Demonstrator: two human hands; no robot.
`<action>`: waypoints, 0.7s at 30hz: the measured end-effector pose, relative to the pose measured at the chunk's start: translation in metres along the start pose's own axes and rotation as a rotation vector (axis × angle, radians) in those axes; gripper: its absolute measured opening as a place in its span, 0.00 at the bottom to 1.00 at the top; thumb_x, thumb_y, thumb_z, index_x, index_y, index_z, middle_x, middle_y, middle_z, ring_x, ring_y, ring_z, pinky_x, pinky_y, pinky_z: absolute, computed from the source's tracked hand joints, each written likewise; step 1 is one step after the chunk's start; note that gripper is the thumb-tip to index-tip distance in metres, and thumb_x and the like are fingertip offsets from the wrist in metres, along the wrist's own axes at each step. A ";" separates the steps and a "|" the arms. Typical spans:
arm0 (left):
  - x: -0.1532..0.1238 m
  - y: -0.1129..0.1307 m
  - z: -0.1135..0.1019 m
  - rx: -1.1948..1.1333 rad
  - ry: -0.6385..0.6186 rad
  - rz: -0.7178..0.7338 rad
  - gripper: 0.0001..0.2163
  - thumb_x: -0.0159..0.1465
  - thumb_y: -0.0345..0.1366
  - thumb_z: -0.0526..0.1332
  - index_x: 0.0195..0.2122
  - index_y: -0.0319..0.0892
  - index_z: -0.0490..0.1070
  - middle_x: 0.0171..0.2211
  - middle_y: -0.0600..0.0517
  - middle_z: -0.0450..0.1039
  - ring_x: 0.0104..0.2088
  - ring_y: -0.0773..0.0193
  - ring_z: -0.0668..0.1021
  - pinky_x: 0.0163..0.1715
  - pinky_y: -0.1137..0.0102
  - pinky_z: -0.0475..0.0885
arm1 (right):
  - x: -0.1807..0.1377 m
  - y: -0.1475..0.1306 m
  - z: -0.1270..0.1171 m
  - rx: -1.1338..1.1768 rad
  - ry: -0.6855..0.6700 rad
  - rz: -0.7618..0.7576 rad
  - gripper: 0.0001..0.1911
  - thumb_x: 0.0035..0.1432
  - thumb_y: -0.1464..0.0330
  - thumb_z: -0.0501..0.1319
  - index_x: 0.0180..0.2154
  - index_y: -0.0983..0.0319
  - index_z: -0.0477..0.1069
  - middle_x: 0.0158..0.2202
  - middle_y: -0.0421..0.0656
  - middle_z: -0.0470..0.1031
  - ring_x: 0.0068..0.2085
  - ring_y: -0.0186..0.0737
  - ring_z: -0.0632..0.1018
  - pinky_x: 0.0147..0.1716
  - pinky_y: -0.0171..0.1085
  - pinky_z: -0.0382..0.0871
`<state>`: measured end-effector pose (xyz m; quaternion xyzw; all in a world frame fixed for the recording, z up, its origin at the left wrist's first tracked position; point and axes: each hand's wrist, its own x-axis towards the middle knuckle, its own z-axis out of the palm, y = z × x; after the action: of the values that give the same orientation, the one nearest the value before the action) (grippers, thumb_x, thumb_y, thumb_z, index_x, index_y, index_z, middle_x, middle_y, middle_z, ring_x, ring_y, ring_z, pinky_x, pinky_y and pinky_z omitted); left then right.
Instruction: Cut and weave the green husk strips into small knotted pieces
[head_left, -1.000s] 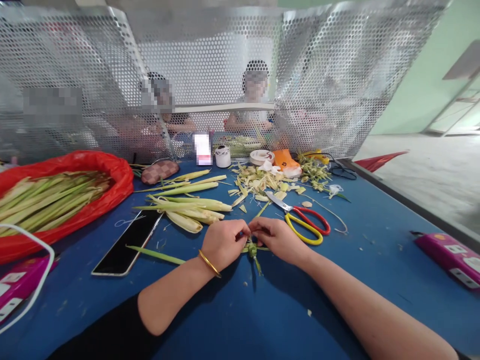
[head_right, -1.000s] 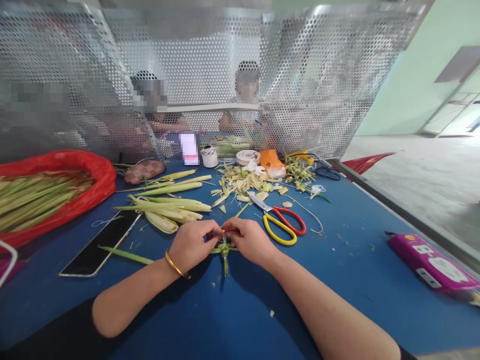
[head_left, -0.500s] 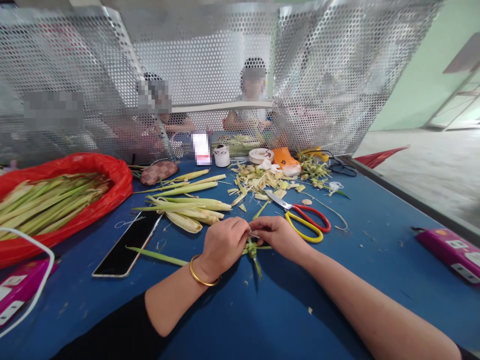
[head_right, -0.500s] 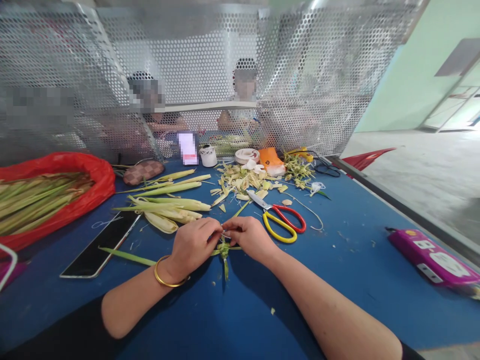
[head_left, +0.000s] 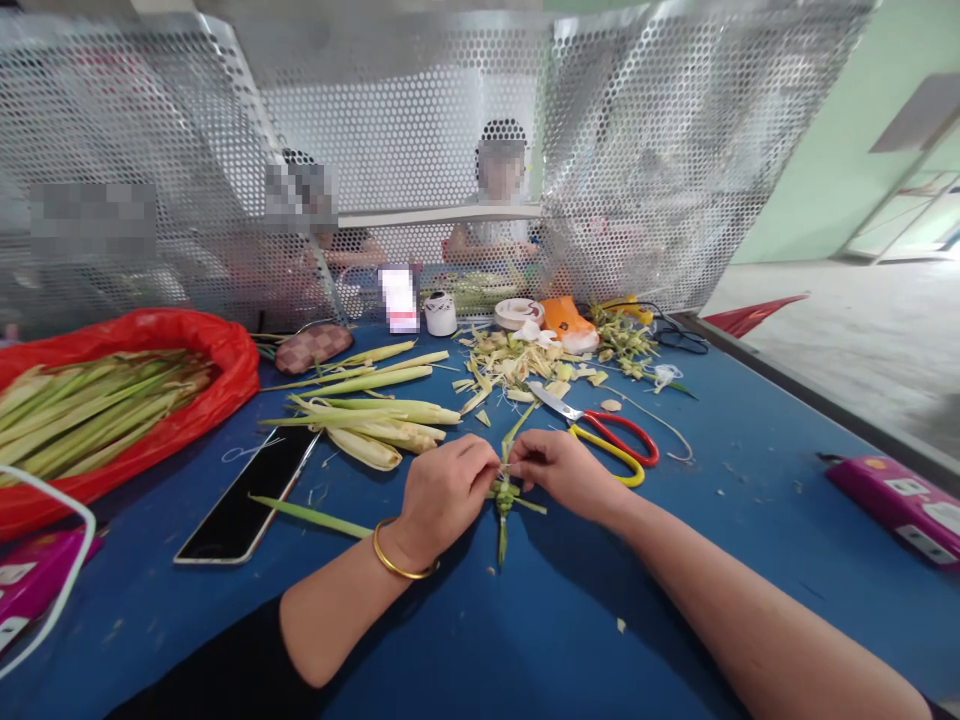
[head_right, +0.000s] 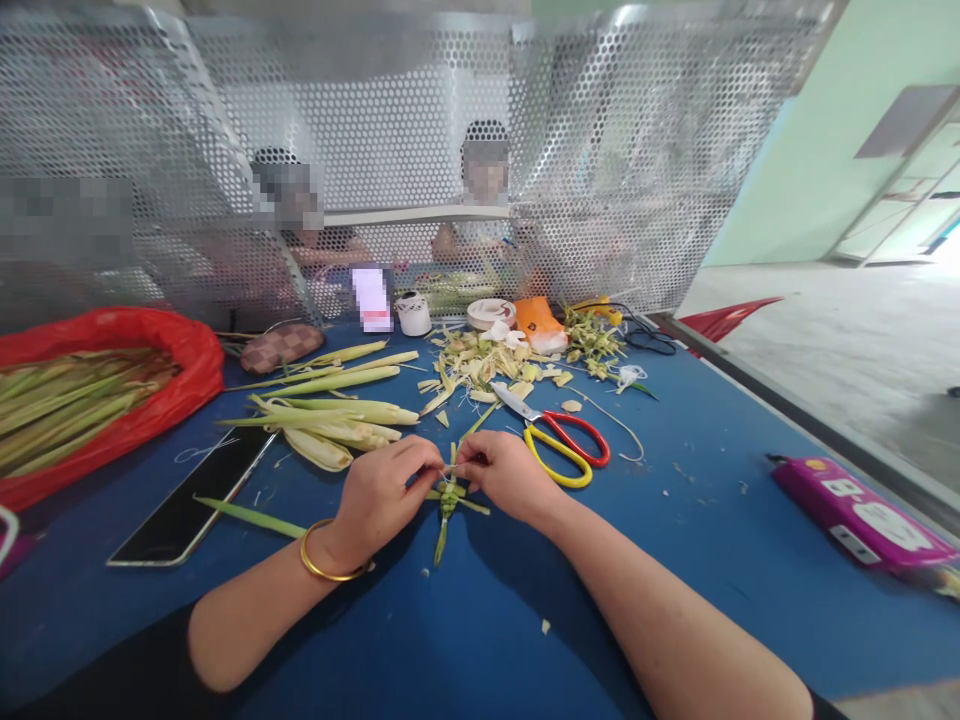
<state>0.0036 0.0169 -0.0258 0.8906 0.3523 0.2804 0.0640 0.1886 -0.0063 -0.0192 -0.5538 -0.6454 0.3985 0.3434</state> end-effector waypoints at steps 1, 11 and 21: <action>0.001 0.000 -0.001 -0.014 -0.006 -0.014 0.06 0.64 0.30 0.56 0.31 0.43 0.70 0.33 0.53 0.75 0.34 0.66 0.75 0.33 0.72 0.63 | -0.001 -0.001 -0.003 -0.054 -0.017 0.008 0.04 0.50 0.71 0.60 0.24 0.61 0.70 0.20 0.35 0.69 0.23 0.33 0.73 0.25 0.31 0.63; 0.008 -0.006 -0.006 0.124 -0.132 -0.403 0.07 0.59 0.33 0.60 0.24 0.44 0.67 0.25 0.54 0.73 0.29 0.62 0.74 0.27 0.70 0.59 | -0.008 0.002 -0.033 -0.244 -0.238 0.050 0.07 0.41 0.77 0.59 0.20 0.60 0.71 0.17 0.36 0.71 0.22 0.35 0.71 0.24 0.33 0.60; 0.006 -0.008 -0.005 0.089 -0.119 -0.357 0.06 0.58 0.29 0.58 0.25 0.44 0.66 0.25 0.54 0.72 0.28 0.63 0.73 0.27 0.70 0.58 | -0.002 -0.006 0.001 0.476 -0.220 -0.004 0.13 0.54 0.60 0.61 0.26 0.61 0.63 0.35 0.43 0.76 0.27 0.33 0.73 0.28 0.34 0.63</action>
<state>-0.0002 0.0261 -0.0212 0.8309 0.5123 0.1954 0.0939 0.1853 -0.0084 -0.0143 -0.4095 -0.5683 0.5961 0.3926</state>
